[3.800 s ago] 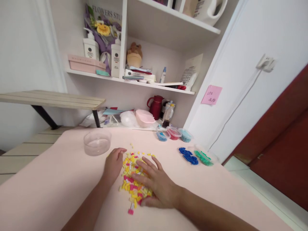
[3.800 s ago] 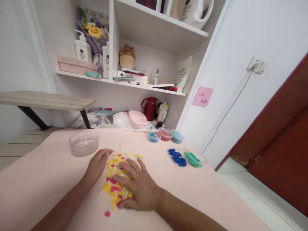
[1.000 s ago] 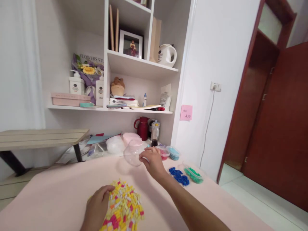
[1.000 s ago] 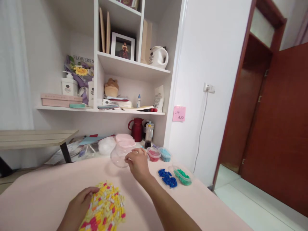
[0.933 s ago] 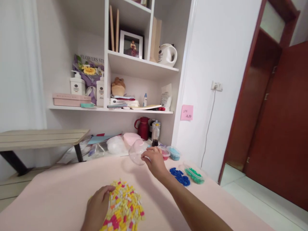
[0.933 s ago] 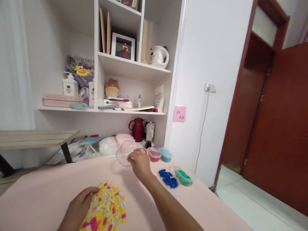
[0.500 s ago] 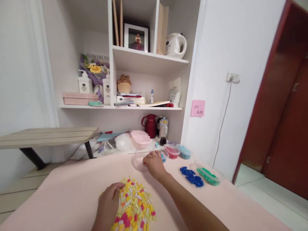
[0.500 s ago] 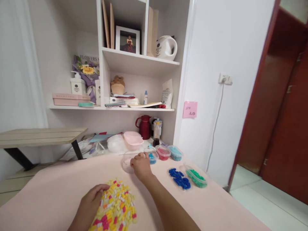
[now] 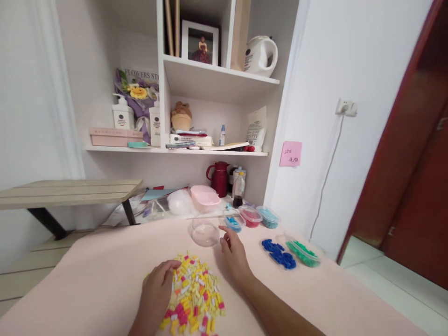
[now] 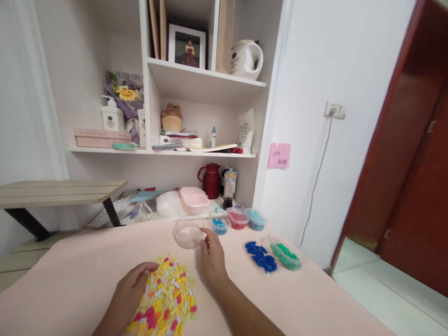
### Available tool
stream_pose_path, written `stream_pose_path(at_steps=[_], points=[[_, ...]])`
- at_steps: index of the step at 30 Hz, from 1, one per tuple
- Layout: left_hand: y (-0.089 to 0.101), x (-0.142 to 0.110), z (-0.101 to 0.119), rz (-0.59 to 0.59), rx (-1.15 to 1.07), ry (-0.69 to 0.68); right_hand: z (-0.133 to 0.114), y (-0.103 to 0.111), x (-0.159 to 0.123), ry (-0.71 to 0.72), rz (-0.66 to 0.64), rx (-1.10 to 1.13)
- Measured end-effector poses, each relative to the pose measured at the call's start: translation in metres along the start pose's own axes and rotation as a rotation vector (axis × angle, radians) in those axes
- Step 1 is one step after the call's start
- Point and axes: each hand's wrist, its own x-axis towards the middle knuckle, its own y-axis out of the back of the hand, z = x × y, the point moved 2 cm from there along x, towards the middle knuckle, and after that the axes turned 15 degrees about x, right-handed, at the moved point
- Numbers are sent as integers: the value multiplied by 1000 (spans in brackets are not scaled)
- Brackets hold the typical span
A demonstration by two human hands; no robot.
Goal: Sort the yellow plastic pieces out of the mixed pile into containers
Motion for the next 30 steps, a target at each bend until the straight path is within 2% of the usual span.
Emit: stream_pose_path(at_steps=[5, 10, 14, 19, 24, 30], points=[[1, 0, 1, 3, 46, -22, -2, -13, -6, -59, -224, -160], [1, -1, 2, -26, 62, -15, -5, -14, -1, -76, -311, -270], [4, -3, 6, -29, 65, -1, -7, -8, 4, -50, -352, -202], [5, -4, 8, -57, 75, 23, -13, 1, 5, -49, -253, 30], [4, -3, 8, -65, 61, 40, -4, 1, 0, -159, -409, 65], [6, -5, 12, -75, 57, 60, 4, 5, 1, -152, -529, 80]])
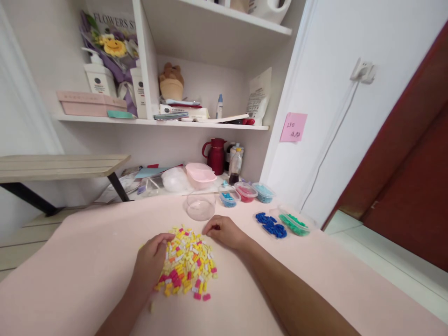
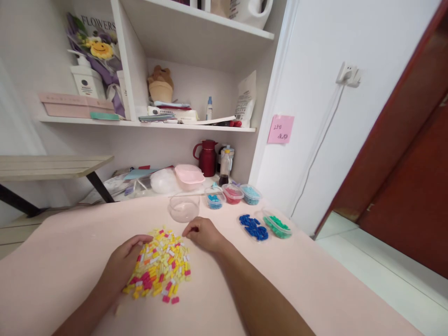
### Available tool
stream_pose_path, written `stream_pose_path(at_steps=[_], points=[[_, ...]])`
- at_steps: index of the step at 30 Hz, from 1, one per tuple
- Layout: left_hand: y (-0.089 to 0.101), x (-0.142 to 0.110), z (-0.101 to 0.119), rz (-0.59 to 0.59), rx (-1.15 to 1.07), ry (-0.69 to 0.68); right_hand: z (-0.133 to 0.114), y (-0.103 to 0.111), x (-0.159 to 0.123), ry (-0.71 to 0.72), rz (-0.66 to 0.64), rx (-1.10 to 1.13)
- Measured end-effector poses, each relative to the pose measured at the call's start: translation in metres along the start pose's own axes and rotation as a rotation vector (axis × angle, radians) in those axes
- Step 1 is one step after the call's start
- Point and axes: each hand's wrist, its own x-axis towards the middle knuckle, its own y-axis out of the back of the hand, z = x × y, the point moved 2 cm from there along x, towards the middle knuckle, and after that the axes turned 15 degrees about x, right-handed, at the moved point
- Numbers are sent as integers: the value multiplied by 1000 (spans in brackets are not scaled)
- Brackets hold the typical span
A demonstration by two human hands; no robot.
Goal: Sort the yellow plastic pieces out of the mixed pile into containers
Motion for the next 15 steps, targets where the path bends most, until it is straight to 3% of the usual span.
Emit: stream_pose_path(at_steps=[4, 15], points=[[0, -1, 1, -2, 4, 1, -4, 0, 0, 28, -101, -57], [0, -6, 2, -4, -74, 52, 0, 0, 1, 58, -217, -91]])
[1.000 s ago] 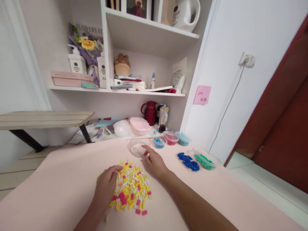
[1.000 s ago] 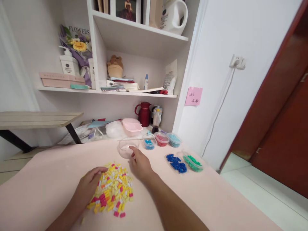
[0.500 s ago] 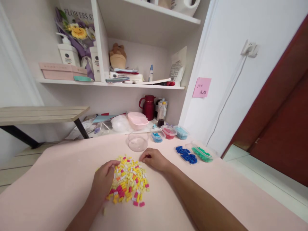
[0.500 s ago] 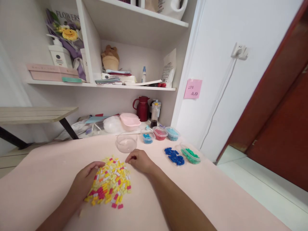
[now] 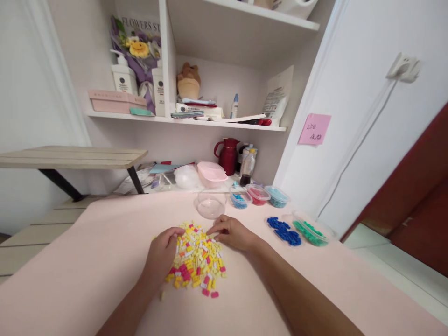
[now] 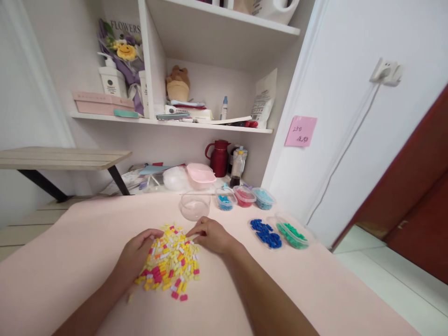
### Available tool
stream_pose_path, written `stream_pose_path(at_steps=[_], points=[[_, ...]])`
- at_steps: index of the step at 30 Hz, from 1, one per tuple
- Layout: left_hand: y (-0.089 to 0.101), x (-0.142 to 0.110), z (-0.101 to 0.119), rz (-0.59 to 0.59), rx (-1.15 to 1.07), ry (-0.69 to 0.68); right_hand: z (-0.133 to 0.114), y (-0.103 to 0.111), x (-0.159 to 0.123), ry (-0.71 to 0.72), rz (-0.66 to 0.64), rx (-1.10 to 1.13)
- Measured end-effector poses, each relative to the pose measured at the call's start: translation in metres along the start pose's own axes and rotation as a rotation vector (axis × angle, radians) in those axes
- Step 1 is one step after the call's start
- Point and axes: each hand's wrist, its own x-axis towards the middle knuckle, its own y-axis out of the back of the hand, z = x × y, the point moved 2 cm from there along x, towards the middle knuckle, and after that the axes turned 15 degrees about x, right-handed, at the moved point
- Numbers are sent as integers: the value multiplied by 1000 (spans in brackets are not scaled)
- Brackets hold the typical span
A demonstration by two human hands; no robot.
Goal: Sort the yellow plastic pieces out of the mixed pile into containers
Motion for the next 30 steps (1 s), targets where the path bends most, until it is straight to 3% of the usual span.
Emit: stream_pose_path(at_steps=[12, 20, 30], points=[[2, 0, 1, 6, -15, 1, -1, 1, 0, 7, 24, 19], [1, 1, 0, 13, -21, 4, -1, 2, -1, 61, -59, 20], [1, 1, 0, -1, -2, 12, 2, -10, 2, -57, 165, -34]])
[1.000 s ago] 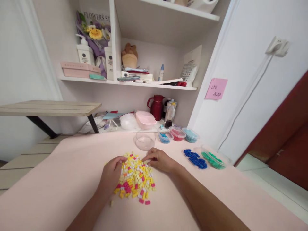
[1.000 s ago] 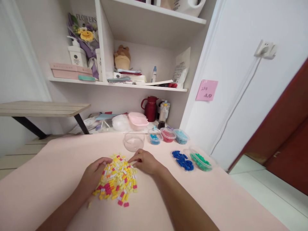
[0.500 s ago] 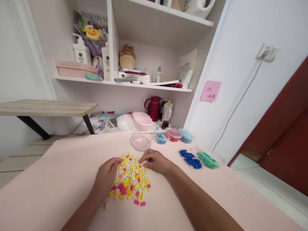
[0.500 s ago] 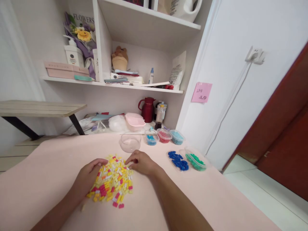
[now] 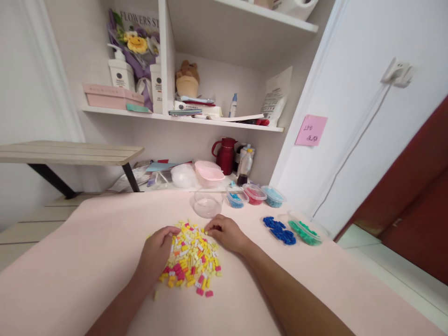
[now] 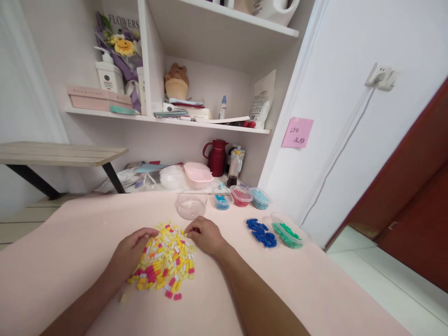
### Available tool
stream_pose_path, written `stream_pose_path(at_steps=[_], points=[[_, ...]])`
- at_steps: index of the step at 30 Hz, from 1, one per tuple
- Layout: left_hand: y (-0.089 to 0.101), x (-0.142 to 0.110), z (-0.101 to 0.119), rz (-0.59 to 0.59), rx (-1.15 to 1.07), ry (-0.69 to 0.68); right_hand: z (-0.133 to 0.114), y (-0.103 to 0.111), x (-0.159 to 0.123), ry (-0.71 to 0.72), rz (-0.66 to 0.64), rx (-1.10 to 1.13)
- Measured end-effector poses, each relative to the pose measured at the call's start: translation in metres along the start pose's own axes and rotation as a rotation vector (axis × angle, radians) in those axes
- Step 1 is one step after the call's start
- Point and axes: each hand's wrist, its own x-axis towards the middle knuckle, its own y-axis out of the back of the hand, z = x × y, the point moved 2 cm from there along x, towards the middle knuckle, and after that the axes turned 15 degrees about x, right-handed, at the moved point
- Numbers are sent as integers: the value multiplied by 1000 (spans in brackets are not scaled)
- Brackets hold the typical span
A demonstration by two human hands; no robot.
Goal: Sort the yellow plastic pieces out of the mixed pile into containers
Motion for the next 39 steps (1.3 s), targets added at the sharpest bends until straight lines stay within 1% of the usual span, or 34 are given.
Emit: stream_pose_path(at_steps=[6, 8, 10, 12, 15, 18, 20, 22, 24, 27, 31, 34, 36, 39], points=[[-1, 1, -1, -4, 44, -37, -3, 2, -2, 12, 2, 1], [-1, 1, -1, 0, 43, -38, -10, 2, -2, 41, -18, 24], [-1, 1, 0, 2, 40, -37, -19, 4, -2, 92, -12, 50], [-1, 1, -1, -2, 41, -35, -29, 9, -1, 166, 68, 66], [-1, 1, -1, -19, 48, -39, -42, 21, -2, 295, 287, 47], [-3, 2, -2, -22, 59, -43, -51, 35, -1, 396, 479, -56], [-3, 3, -3, -19, 70, -53, -54, 41, 5, 427, 562, -131], [-3, 4, -3, -17, 78, -66, -55, 45, 15, 400, 595, -189], [-2, 5, -3, -10, 77, -71, -53, 44, 27, 323, 559, -246], [-2, 4, -3, -4, 70, -66, -48, 37, 35, 214, 437, -343], [-2, 3, -3, -20, 67, -65, -41, 28, 28, 99, 270, -537], [-2, 4, -3, -16, 46, -56, -38, 25, 23, 1, 160, -658], [-2, 5, -5, -8, 26, -48, -39, 26, 21, -19, 131, -698], [-2, 6, -6, -5, 10, -50, -46, 32, 15, 0, 145, -710]])
